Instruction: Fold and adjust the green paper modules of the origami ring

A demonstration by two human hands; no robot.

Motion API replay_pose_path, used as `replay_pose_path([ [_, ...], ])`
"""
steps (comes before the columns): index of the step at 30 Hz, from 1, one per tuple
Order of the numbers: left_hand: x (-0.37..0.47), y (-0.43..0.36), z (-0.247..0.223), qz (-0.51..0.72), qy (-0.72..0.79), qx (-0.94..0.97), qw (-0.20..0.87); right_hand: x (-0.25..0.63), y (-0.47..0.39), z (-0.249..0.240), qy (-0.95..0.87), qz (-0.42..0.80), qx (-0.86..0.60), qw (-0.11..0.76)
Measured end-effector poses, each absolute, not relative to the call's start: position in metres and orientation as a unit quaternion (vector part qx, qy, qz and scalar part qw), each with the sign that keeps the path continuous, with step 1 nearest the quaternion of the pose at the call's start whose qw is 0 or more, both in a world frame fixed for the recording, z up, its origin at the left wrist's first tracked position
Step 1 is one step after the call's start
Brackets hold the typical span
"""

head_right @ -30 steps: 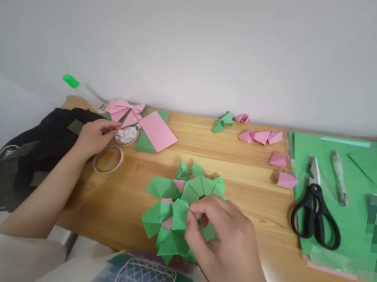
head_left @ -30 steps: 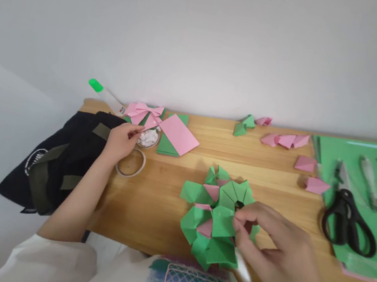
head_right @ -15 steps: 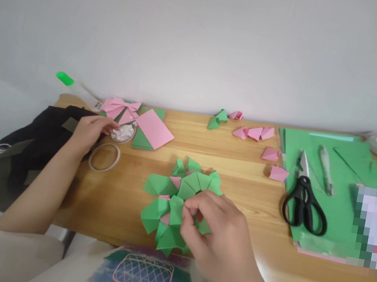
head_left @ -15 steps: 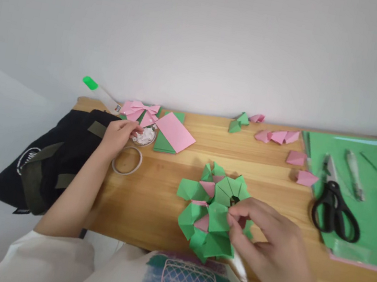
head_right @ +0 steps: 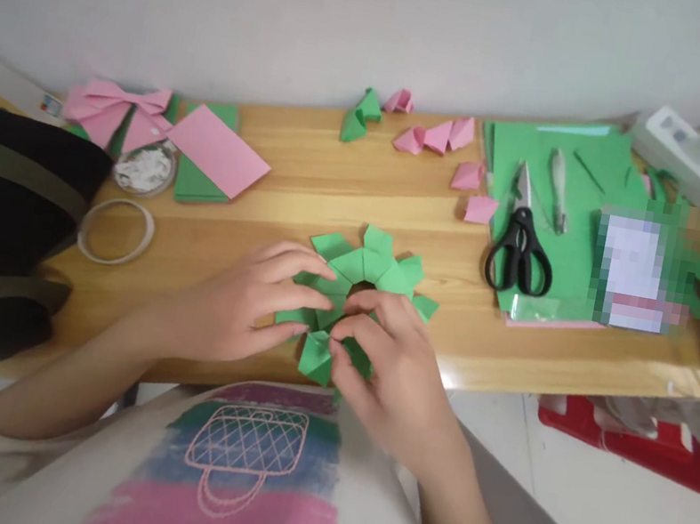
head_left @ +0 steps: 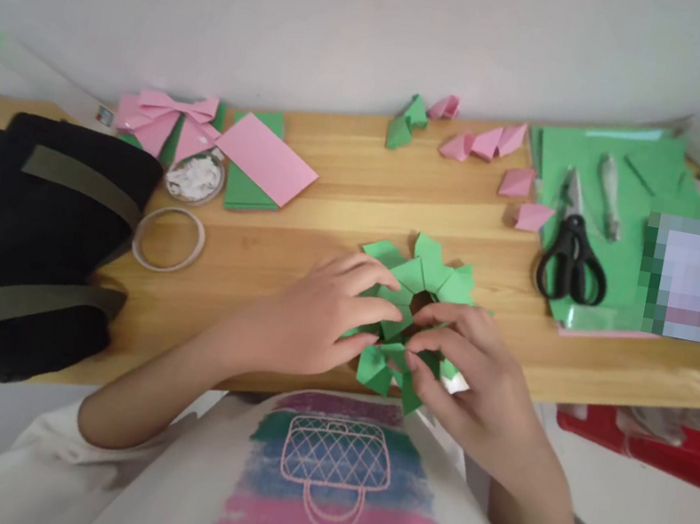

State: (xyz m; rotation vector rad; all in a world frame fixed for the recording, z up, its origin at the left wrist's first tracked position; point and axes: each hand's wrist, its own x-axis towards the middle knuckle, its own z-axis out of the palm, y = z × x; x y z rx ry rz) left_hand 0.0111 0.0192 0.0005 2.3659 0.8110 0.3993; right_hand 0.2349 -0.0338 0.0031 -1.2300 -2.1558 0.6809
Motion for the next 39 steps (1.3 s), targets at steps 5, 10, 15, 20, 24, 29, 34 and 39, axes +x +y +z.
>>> replay_pose_path([
  [5,0.018,0.015,-0.015,0.15,0.268,0.889,0.339,0.237,-0.054,-0.011,-0.782,0.218,-0.511,0.281],
  [10,0.029,0.008,-0.027,0.192,0.281,0.883,0.324,0.244,-0.065,-0.017,-0.778,0.18,-0.531,0.282],
  [15,0.033,-0.013,-0.031,0.283,0.321,0.873,0.233,0.246,-0.071,-0.019,-0.802,0.082,-0.549,0.22],
  [20,0.023,-0.051,-0.036,0.341,0.362,0.856,0.141,0.238,-0.069,-0.019,-0.836,0.015,-0.5,0.226],
  [24,0.017,-0.076,-0.043,0.366,0.408,0.825,0.136,0.23,-0.057,-0.019,-0.872,-0.009,-0.425,0.244],
  [29,0.018,-0.088,-0.048,0.394,0.46,0.785,0.127,0.223,-0.051,-0.024,-0.889,0.011,-0.393,0.235],
  [34,0.023,-0.089,-0.048,0.395,0.455,0.79,0.114,0.222,-0.061,-0.032,-0.877,0.051,-0.408,0.249],
  [39,0.023,-0.086,-0.046,0.39,0.439,0.805,0.083,0.22,-0.07,-0.038,-0.848,0.059,-0.45,0.272],
])
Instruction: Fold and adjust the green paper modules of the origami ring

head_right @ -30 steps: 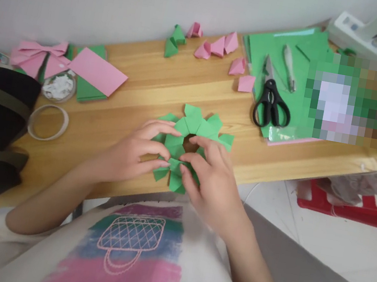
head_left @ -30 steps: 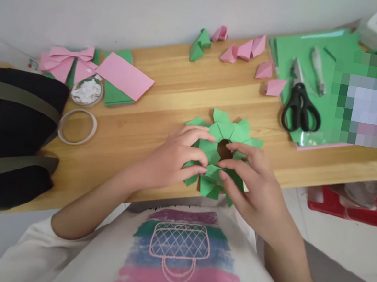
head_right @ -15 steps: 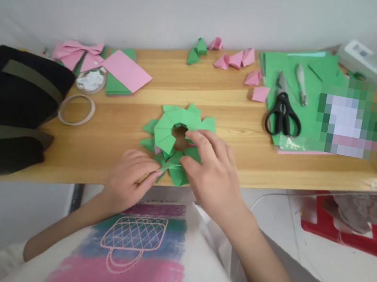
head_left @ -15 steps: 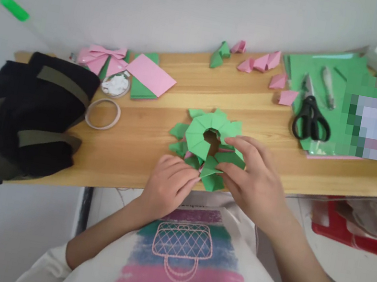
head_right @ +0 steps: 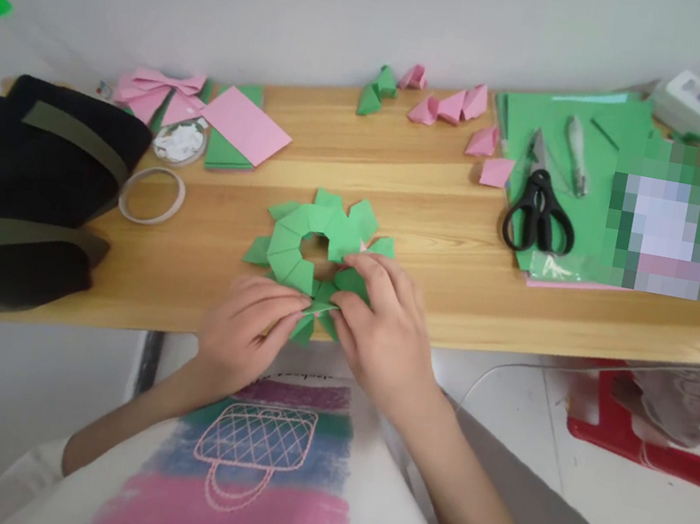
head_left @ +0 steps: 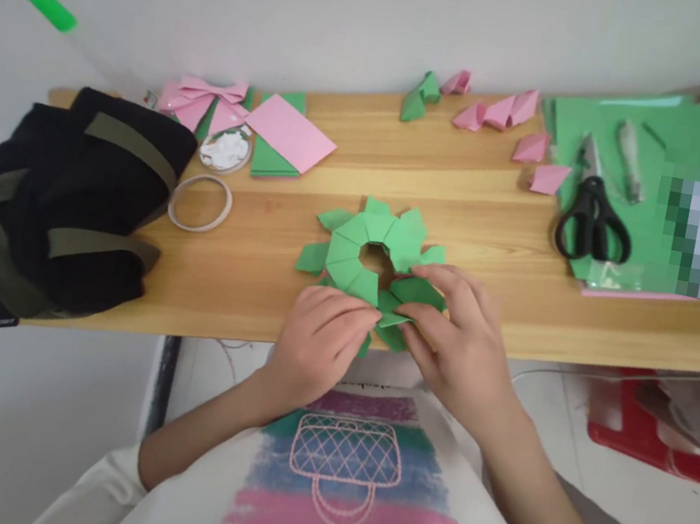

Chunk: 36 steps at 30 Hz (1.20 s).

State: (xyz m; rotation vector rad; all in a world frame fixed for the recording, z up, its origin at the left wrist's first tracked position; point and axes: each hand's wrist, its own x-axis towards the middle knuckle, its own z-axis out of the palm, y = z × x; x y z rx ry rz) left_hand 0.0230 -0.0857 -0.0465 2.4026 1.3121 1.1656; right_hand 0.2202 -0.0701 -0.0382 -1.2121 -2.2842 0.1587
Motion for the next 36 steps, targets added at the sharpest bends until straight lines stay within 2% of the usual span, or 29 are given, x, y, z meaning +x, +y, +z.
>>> replay_pose_path([
  [6,0.021,-0.084,-0.037,0.365,0.425,0.827,0.045,0.221,-0.075,-0.035,-0.831,0.071,-0.466,0.295],
  [13,0.023,-0.088,-0.032,0.357,0.454,0.815,0.047,0.22,-0.079,-0.042,-0.809,0.08,-0.478,0.333],
  [24,0.016,-0.08,-0.031,0.356,0.391,0.847,0.06,0.223,-0.075,-0.037,-0.824,0.104,-0.453,0.323],
  [31,0.011,-0.066,-0.03,0.342,0.358,0.864,0.084,0.227,-0.07,-0.033,-0.832,0.162,-0.432,0.307],
  [36,0.012,-0.044,-0.017,0.297,0.34,0.882,0.138,0.225,-0.069,-0.033,-0.809,0.189,-0.439,0.342],
])
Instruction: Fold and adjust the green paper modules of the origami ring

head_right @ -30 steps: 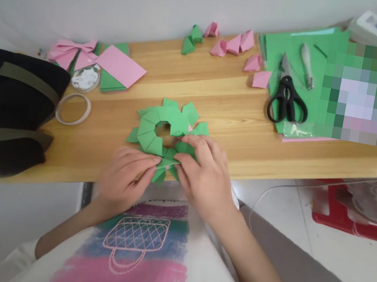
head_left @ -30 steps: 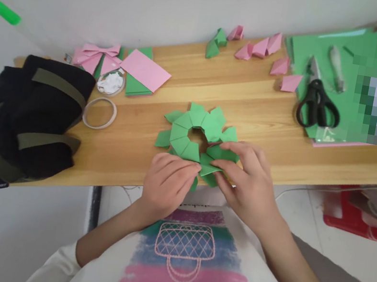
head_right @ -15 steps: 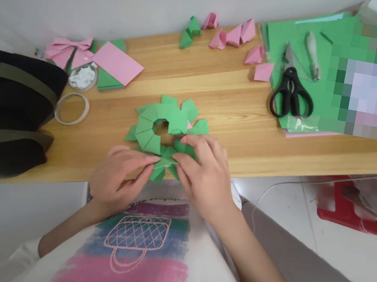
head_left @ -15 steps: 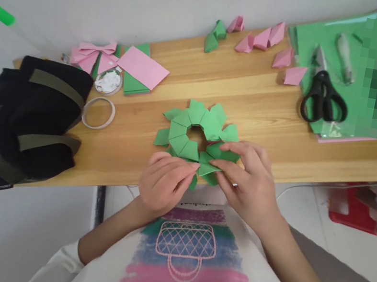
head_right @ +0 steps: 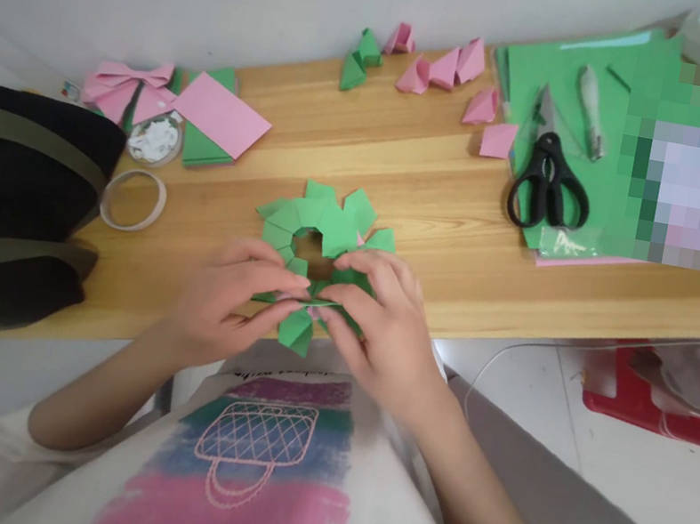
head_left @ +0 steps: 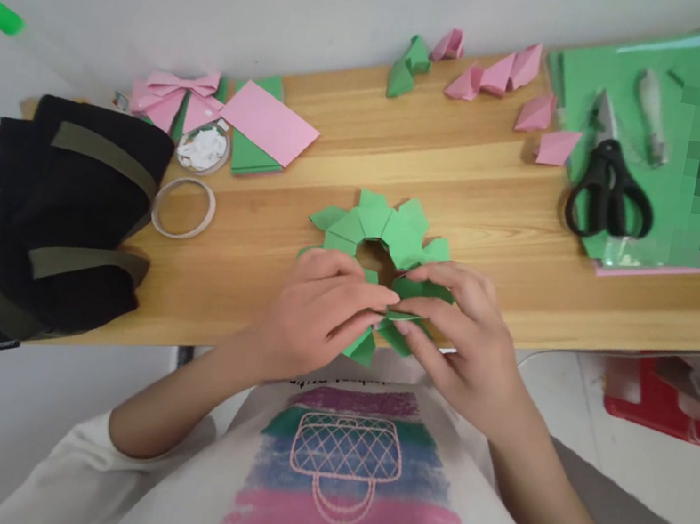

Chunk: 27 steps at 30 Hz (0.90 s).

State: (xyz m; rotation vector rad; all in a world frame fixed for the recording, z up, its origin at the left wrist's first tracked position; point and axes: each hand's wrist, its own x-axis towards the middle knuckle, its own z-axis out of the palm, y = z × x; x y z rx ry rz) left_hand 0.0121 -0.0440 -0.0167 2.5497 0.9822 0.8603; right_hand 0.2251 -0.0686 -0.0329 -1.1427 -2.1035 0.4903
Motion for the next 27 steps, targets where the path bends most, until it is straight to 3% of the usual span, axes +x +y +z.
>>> replay_pose_path([
  [12,0.015,-0.009,-0.021,0.292,0.308,0.834,0.353,0.225,-0.066,-0.038,-0.775,0.203,-0.461,0.383],
  [18,0.015,-0.01,-0.019,0.285,0.299,0.834,0.365,0.23,-0.063,-0.035,-0.791,0.187,-0.452,0.367],
  [27,0.014,-0.022,-0.021,0.26,0.312,0.862,0.302,0.238,-0.056,-0.027,-0.833,0.202,-0.404,0.319],
])
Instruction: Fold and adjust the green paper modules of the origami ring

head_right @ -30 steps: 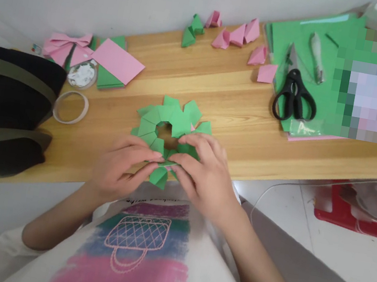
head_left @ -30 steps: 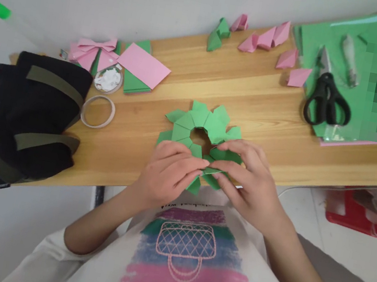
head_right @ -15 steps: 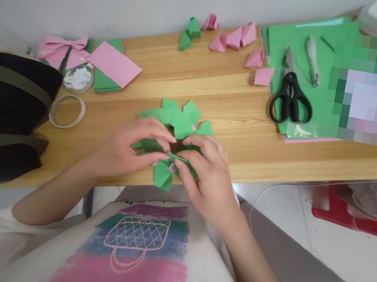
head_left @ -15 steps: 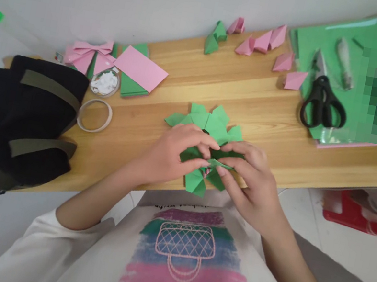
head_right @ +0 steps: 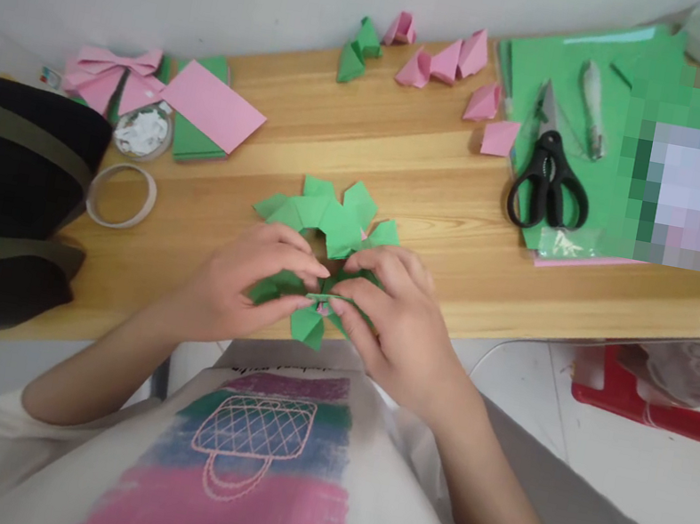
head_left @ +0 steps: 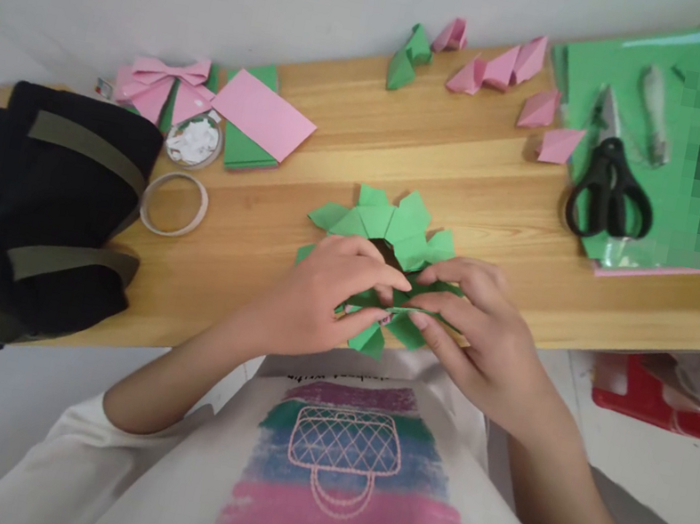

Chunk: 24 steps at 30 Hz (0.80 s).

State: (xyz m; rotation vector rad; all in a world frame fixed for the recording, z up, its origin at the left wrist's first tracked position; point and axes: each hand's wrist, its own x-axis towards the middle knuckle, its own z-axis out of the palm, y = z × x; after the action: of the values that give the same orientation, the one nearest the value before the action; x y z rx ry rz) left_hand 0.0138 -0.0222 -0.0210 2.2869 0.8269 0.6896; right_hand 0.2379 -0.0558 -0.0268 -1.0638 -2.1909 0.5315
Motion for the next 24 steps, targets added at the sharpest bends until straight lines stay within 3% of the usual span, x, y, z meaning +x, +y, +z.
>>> replay_pose_path([
  [14,0.013,-0.016,-0.024,0.282,0.312,0.815,0.4,0.235,-0.055,-0.026,-0.797,0.242,-0.448,0.325],
  [24,0.016,-0.012,-0.024,0.286,0.316,0.818,0.387,0.222,-0.062,-0.031,-0.773,0.193,-0.489,0.355],
])
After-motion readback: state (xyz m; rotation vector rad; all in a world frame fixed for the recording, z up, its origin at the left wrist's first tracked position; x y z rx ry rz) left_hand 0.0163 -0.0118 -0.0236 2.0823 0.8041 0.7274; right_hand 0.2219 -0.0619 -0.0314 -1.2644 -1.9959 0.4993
